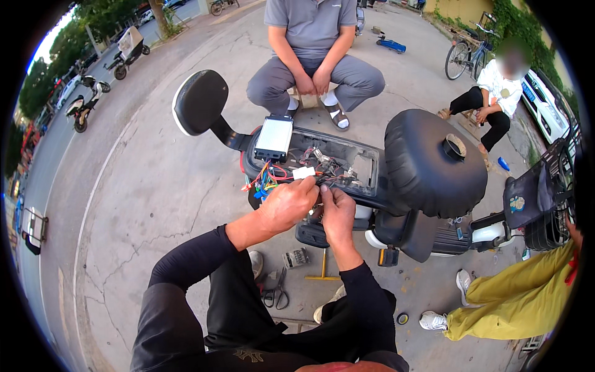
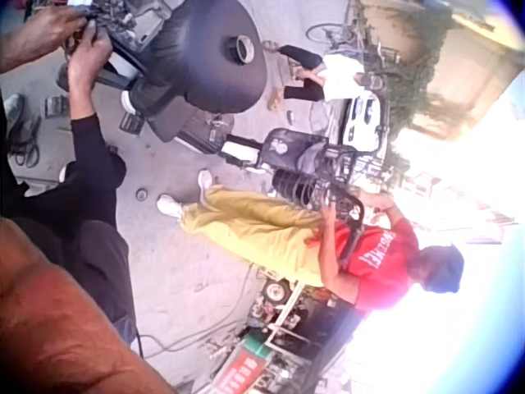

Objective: The person repairs the electrical wiring of a scooter by stripping wire ends, twisting them together, and securing the connections with electrical tape. They also use pliers to cut wires and a power drill to fasten components within the scooter's under-seat compartment.

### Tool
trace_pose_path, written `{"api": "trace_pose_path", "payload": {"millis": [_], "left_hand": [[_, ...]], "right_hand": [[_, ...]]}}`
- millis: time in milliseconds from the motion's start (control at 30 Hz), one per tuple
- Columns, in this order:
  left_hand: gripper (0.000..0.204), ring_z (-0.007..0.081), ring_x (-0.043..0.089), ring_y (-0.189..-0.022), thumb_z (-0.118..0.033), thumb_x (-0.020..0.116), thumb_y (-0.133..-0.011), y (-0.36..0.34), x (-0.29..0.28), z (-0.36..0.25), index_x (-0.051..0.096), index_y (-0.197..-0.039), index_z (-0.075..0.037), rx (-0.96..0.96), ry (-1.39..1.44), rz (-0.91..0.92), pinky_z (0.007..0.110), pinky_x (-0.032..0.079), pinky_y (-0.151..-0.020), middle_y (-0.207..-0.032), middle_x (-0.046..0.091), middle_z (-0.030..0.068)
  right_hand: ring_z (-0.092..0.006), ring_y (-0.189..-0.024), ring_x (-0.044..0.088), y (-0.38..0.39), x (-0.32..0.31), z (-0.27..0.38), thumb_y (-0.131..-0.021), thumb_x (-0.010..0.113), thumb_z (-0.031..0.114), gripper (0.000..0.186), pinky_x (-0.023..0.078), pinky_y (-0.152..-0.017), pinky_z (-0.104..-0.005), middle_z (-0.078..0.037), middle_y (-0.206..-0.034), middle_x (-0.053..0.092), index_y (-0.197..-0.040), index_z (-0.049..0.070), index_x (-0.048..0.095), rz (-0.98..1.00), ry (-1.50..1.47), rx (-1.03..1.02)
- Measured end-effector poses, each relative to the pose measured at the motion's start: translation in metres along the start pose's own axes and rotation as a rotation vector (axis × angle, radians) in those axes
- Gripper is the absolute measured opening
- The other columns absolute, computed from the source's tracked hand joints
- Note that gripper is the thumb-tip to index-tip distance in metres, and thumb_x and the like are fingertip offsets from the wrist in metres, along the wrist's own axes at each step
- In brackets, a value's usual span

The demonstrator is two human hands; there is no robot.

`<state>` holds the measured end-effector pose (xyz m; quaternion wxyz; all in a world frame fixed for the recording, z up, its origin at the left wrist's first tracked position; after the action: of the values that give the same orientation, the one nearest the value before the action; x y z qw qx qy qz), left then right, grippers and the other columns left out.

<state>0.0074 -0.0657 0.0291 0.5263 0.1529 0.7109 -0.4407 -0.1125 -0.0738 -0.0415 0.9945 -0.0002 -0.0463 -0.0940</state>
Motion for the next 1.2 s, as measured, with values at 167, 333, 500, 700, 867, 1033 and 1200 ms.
{"api": "trace_pose_path", "payload": {"millis": [167, 333, 500, 700, 867, 1033, 1200], "left_hand": [[0.016, 0.0271, 0.063, -0.076, -0.004, 0.062, -0.076, 0.005, 0.0, -0.003, 0.059, -0.09, 0.003, -0.024, 0.014, 0.023, 0.037, 0.054, -0.06, -0.086, 0.052, 0.0115], [0.019, 0.0277, 0.062, -0.078, -0.002, 0.062, -0.077, 0.006, -0.001, -0.005, 0.06, -0.095, 0.004, -0.011, 0.034, -0.002, 0.037, 0.054, -0.063, -0.087, 0.053, 0.0119], [0.019, 0.0282, 0.062, -0.079, -0.002, 0.061, -0.077, 0.006, 0.0, -0.004, 0.06, -0.096, 0.004, -0.018, 0.006, -0.009, 0.038, 0.054, -0.065, -0.088, 0.053, 0.0122], [0.019, 0.0288, 0.063, -0.079, -0.002, 0.061, -0.077, 0.003, -0.002, -0.006, 0.061, -0.095, 0.003, -0.006, 0.026, -0.032, 0.038, 0.055, -0.065, -0.088, 0.054, 0.0121], [0.018, 0.0258, 0.063, -0.076, -0.003, 0.062, -0.079, 0.006, -0.001, -0.005, 0.062, -0.096, 0.003, -0.012, -0.01, -0.017, 0.036, 0.055, -0.063, -0.087, 0.054, 0.011], [0.015, 0.0266, 0.063, -0.075, -0.002, 0.062, -0.079, 0.008, 0.002, -0.008, 0.061, -0.094, 0.003, -0.012, -0.006, -0.034, 0.037, 0.054, -0.062, -0.086, 0.054, 0.0111], [0.013, 0.0272, 0.062, -0.074, -0.002, 0.061, -0.08, 0.012, 0.0, -0.002, 0.061, -0.092, 0.002, -0.023, 0.017, -0.028, 0.038, 0.053, -0.062, -0.087, 0.053, 0.0116]], "right_hand": [[-0.0125, -0.046, 0.059, 0.005, 0.001, -0.005, -0.102, 0.058, 0.021, 0.034, 0.044, -0.045, -0.03, -0.007, -0.059, 0.062, -0.077, -0.003, 0.06, -0.012, 0.12, -0.063], [-0.0166, -0.044, 0.06, 0.005, -0.001, -0.001, -0.101, 0.059, 0.023, 0.036, 0.044, -0.046, -0.0337, -0.009, -0.053, 0.059, -0.074, 0.0, 0.056, -0.048, 0.249, -0.112], [-0.0206, -0.046, 0.063, 0.005, 0.0, 0.004, -0.1, 0.06, 0.024, 0.037, 0.045, -0.047, -0.0361, -0.011, -0.053, 0.059, -0.071, 0.001, 0.055, -0.054, 0.35, -0.164], [-0.0224, -0.045, 0.063, 0.005, -0.001, 0.01, -0.1, 0.06, 0.024, 0.037, 0.046, -0.048, -0.0374, -0.012, -0.052, 0.058, -0.072, 0.001, 0.055, -0.087, 0.366, -0.177], [-0.0229, -0.046, 0.063, 0.006, 0.0, 0.007, -0.1, 0.061, 0.023, 0.037, 0.046, -0.048, -0.0379, -0.013, -0.052, 0.058, -0.073, -0.001, 0.055, -0.064, 0.343, -0.193], [-0.0245, -0.045, 0.063, 0.007, -0.001, 0.003, -0.1, 0.062, 0.021, 0.035, 0.046, -0.047, -0.0383, -0.014, -0.052, 0.058, -0.072, 0.0, 0.054, -0.077, 0.355, -0.205], [-0.0245, -0.045, 0.063, 0.008, 0.006, 0.006, -0.1, 0.062, 0.021, 0.035, 0.046, -0.047, -0.038, -0.014, -0.052, 0.058, -0.073, 0.0, 0.054, -0.058, 0.351, -0.195]]}}
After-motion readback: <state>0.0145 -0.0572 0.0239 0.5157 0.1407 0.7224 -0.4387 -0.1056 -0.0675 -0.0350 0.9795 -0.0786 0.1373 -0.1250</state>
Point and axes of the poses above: each hand's wrist, its own y-axis away from the middle knuckle, its own x-axis out of the palm, z = x × y, the point moved 6 cm from there along -y, towards the middle knuckle
